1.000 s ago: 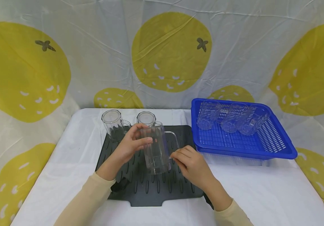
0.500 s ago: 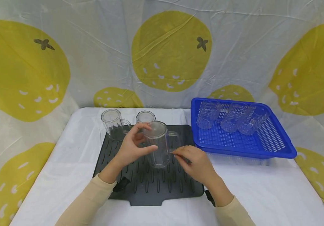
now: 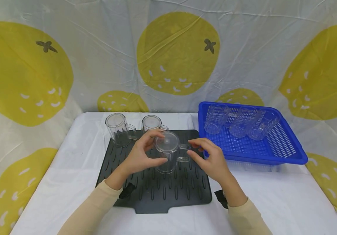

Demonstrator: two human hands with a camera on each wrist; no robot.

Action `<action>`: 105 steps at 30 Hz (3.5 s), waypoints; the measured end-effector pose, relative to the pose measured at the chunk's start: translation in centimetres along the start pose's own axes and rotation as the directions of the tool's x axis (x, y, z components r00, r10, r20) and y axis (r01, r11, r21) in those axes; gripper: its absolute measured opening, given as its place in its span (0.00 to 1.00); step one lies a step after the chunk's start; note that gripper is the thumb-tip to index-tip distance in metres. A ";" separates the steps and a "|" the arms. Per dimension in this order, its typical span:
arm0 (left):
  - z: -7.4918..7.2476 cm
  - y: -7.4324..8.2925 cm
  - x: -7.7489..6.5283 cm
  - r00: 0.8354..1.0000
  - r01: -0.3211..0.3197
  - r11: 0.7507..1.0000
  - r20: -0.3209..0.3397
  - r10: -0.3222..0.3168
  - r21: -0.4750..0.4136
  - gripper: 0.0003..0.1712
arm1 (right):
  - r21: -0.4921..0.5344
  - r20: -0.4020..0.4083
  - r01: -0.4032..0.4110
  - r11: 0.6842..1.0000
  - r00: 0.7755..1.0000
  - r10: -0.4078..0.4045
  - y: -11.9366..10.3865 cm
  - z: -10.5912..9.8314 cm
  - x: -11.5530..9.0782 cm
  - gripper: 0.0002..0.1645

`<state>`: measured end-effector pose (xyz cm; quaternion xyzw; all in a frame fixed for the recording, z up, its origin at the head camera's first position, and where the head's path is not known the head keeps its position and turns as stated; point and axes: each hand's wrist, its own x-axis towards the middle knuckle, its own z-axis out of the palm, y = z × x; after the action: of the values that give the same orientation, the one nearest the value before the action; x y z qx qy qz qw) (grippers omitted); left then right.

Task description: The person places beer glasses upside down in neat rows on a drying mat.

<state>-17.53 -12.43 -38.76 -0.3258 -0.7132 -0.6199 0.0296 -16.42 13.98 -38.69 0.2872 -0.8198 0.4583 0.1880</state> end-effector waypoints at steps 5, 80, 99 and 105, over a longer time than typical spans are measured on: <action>0.0 0.0 0.4 0.999 0.001 1.000 0.034 -0.002 0.004 0.40 | -0.017 0.074 -0.036 0.999 0.997 0.037 0.1 -0.1 0.1 0.15; 1.1 -4.2 11.4 0.906 0.080 0.631 0.207 -0.368 0.772 0.54 | -0.473 0.209 -0.100 0.875 0.952 0.222 7.9 -0.4 5.7 0.11; -1.0 -2.4 5.1 0.958 0.050 0.680 0.157 -0.240 0.732 0.53 | -0.346 0.186 -0.213 0.914 0.939 0.289 7.6 -1.4 4.3 0.21; -2.0 -1.3 -0.2 0.988 0.027 0.730 0.091 -0.121 0.682 0.46 | -0.317 0.125 -0.205 0.926 0.959 0.255 7.5 -1.9 3.7 0.16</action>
<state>-18.72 -14.35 -39.51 -0.3030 -0.9030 -0.2952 0.0755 -23.98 17.65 -40.48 0.1935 -0.9207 0.3220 0.1060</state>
